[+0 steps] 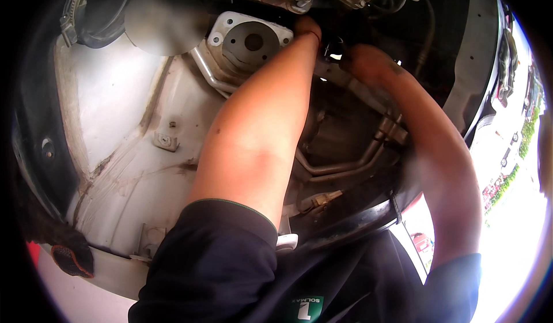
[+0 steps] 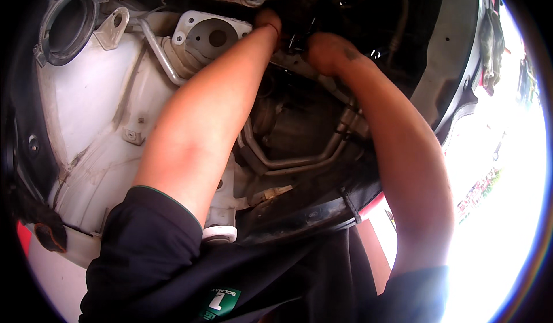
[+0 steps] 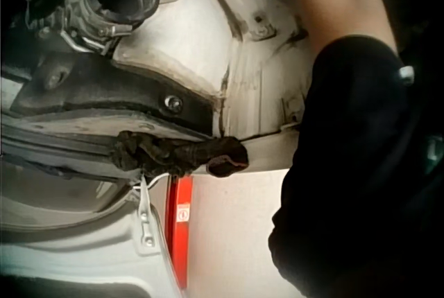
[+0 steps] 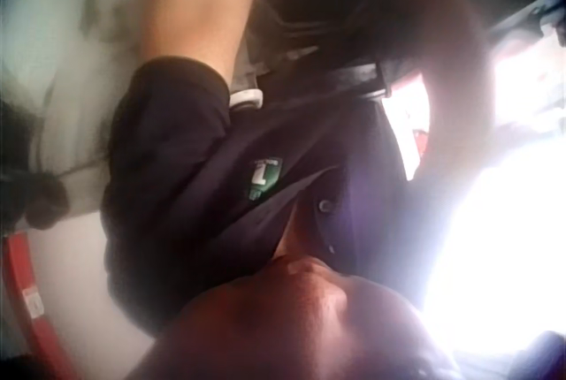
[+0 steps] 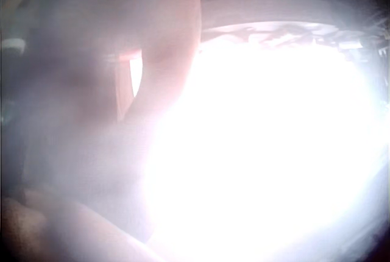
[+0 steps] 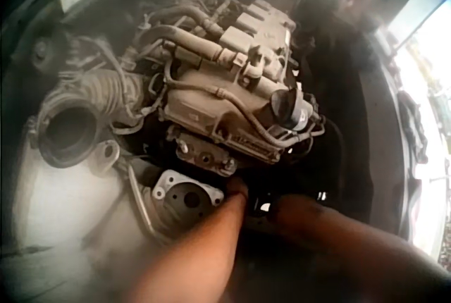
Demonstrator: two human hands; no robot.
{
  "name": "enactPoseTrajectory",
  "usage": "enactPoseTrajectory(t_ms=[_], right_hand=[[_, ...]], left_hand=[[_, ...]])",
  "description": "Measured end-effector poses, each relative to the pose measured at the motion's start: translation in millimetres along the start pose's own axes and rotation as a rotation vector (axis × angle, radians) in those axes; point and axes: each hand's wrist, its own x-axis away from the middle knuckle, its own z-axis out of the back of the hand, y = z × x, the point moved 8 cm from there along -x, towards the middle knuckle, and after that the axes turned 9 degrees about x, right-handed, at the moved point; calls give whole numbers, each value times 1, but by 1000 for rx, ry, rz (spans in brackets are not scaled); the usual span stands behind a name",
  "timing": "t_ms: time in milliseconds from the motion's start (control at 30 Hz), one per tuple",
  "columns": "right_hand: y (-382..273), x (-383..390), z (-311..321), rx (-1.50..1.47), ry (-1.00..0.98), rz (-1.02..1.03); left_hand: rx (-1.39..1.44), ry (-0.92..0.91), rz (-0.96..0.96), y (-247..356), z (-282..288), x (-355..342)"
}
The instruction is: The person works inside the engine bay of a vehicle, using a socket wrench to loosen or tighten a bolt near the engine block. The person periodically reaches for a different tool from a set resting on the vehicle's frame and continues working in the same area.
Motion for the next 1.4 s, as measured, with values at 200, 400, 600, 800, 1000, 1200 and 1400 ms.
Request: enactPoseTrajectory(t_ms=[200, 400, 600, 800, 1000, 1200, 1400], right_hand=[[-6, -1, 3, 46, 33, -1], [-1, -11, -3, 40, 138, -35], [-22, -5, 18, 162, 218, -55], [-11, -9, 17, -152, 281, 43], [0, -10, 1, -41, 223, -24], [6, -10, -2, -100, 260, -49], [-14, 3, 2, 92, 344, -154]], left_hand=[[-55, -24, 8, -3, 24, 14], [-104, -57, 5, 2, 39, 26], [-192, -103, 5, 10, 59, 46], [-279, -161, 21, 17, 77, 61], [-400, -248, 48, 22, 83, 70], [-194, -76, 68, 18, 83, 60], [221, 52, 203, 11, 68, 48]])
